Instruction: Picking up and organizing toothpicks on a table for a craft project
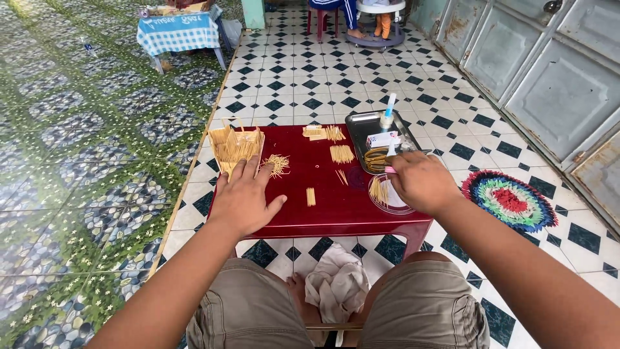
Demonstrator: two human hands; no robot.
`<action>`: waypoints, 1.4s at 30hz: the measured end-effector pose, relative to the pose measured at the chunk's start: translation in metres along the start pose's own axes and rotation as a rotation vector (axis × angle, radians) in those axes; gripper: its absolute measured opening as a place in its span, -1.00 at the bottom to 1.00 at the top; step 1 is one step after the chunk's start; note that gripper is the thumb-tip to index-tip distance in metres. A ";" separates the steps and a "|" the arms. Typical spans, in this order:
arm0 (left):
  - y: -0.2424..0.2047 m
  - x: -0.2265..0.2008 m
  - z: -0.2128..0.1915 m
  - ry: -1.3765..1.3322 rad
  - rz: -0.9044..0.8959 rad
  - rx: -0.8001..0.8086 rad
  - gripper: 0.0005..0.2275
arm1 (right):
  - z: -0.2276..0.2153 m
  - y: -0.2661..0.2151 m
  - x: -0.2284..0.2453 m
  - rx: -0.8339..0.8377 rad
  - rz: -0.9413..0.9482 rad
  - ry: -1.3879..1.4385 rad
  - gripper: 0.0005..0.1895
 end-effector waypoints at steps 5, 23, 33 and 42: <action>0.000 0.001 -0.012 0.025 -0.101 0.054 -0.25 | -0.011 0.007 0.017 0.082 -0.023 -0.064 -0.56; -0.009 0.008 0.003 0.031 -0.110 0.002 -0.25 | 0.014 0.016 0.003 0.058 -0.038 -0.091 -0.50; 0.019 0.005 0.010 -0.037 -0.100 -0.024 -0.26 | 0.030 0.029 -0.002 -0.002 -0.032 -0.017 -0.50; 0.023 -0.005 -0.004 -0.108 0.000 -0.091 -0.28 | 0.015 0.027 -0.006 -0.044 -0.026 0.071 -0.57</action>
Point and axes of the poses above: each hand's wrist, its own y-axis towards the middle knuckle, its own z-axis out of the palm, x = y × z, the point moved 4 cm from there along y, towards the middle knuckle, and after that the axes turned 10 degrees about x, right-handed, at the moved point
